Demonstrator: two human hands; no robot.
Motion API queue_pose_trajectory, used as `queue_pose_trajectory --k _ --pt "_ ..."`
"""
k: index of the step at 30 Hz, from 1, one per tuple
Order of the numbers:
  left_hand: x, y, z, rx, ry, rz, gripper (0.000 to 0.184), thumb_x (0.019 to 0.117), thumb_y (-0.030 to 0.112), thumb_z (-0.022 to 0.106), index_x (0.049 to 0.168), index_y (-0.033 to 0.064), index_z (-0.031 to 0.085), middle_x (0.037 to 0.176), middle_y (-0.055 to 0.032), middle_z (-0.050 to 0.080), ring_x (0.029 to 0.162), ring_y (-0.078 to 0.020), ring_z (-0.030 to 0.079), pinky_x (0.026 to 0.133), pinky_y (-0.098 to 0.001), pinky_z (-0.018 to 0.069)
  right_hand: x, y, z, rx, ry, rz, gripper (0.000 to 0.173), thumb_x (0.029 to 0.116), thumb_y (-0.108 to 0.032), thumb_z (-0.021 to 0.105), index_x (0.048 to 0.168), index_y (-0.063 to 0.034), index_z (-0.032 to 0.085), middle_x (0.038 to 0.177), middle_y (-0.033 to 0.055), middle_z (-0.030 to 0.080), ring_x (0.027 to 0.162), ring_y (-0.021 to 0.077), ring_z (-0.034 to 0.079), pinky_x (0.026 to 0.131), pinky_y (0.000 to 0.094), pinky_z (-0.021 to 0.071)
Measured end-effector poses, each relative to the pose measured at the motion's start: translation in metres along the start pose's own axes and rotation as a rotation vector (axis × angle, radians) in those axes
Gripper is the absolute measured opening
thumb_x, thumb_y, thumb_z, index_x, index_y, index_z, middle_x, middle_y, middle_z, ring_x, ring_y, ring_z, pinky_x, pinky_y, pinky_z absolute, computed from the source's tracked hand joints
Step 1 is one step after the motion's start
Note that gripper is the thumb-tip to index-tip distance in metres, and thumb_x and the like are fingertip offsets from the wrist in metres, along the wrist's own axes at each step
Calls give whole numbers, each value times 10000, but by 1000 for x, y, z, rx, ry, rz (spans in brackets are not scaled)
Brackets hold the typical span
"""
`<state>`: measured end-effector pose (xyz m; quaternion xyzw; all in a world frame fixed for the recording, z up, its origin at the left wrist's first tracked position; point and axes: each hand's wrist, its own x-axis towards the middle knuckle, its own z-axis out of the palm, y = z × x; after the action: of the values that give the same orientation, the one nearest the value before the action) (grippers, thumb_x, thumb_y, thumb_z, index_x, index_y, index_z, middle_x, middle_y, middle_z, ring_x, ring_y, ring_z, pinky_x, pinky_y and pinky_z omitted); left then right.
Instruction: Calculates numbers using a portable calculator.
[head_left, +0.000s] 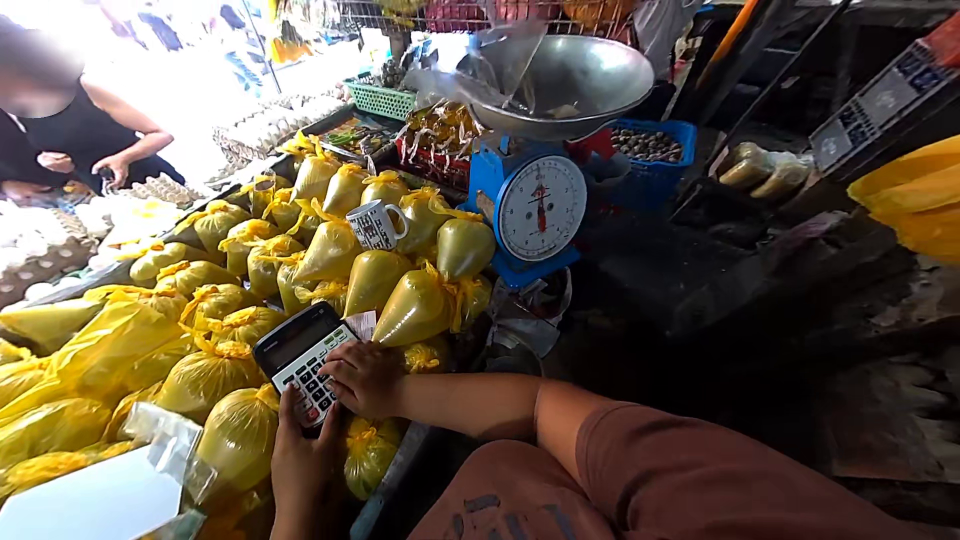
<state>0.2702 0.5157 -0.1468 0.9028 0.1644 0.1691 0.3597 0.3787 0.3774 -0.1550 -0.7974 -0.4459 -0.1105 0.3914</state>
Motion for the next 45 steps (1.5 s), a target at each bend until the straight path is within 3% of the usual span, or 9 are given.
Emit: queue_pose_trajectory --k 7,11,15,21,35,39,42,45 --pt "1 6 -2 -7 1 3 829 913 370 712 1570 18 348 1429 -294 547 1272 -452 581 1035 -664 428 -35 -14 -36 80 -87 76 332 1010 -174 599 1320 -75 664 1411 213 585 1388 384 491 1177 511 377" --pt "1 4 0 -9 -1 -11 808 929 358 708 1572 31 346 1432 -289 545 1280 -448 575 1035 -659 431 -66 5 -42 0 1 18 324 988 -163 629 1292 -61 675 1364 219 616 1346 377 539 1149 475 428" --pt "-2 7 -3 1 -20 -12 777 949 316 691 1562 -14 345 1503 -293 476 1353 -442 517 1105 -624 391 -69 3 -43 -15 -57 7 353 1005 -189 609 1337 -76 649 1404 219 592 1370 380 519 1154 489 418" --pt "0 6 -5 -8 -39 0 788 958 295 687 1561 -53 317 1520 -313 443 1382 -422 493 1144 -566 374 -70 6 -42 13 2 -34 315 988 -155 624 1281 -52 676 1350 215 623 1316 373 564 1131 468 445" --pt "-3 -2 -5 1 -13 15 796 934 360 693 1557 -10 364 1476 -276 514 1333 -410 544 1092 -601 412 -70 2 -40 -37 -31 -18 320 995 -181 619 1295 -83 672 1356 184 629 1313 349 571 1124 459 452" --pt "-3 18 -5 -7 -23 -7 794 938 331 715 1558 -12 359 1453 -280 537 1310 -425 565 1083 -619 429 -71 0 -44 -87 36 5 311 963 -181 654 1253 -83 708 1325 171 657 1290 322 597 1103 435 481" --pt "-7 26 -14 4 -78 -119 795 949 372 713 1570 36 348 1392 -246 596 1235 -368 628 1052 -565 482 -72 -2 -42 -100 50 2 295 970 -196 627 1226 -77 713 1308 183 661 1262 335 615 1069 459 509" --pt "0 18 -12 7 -126 -140 857 941 464 695 1587 71 292 1353 -213 623 1193 -311 654 1030 -524 508 -64 1 -41 -54 7 18 290 1024 -201 540 1235 -110 718 1324 188 651 1286 368 589 1084 517 481"
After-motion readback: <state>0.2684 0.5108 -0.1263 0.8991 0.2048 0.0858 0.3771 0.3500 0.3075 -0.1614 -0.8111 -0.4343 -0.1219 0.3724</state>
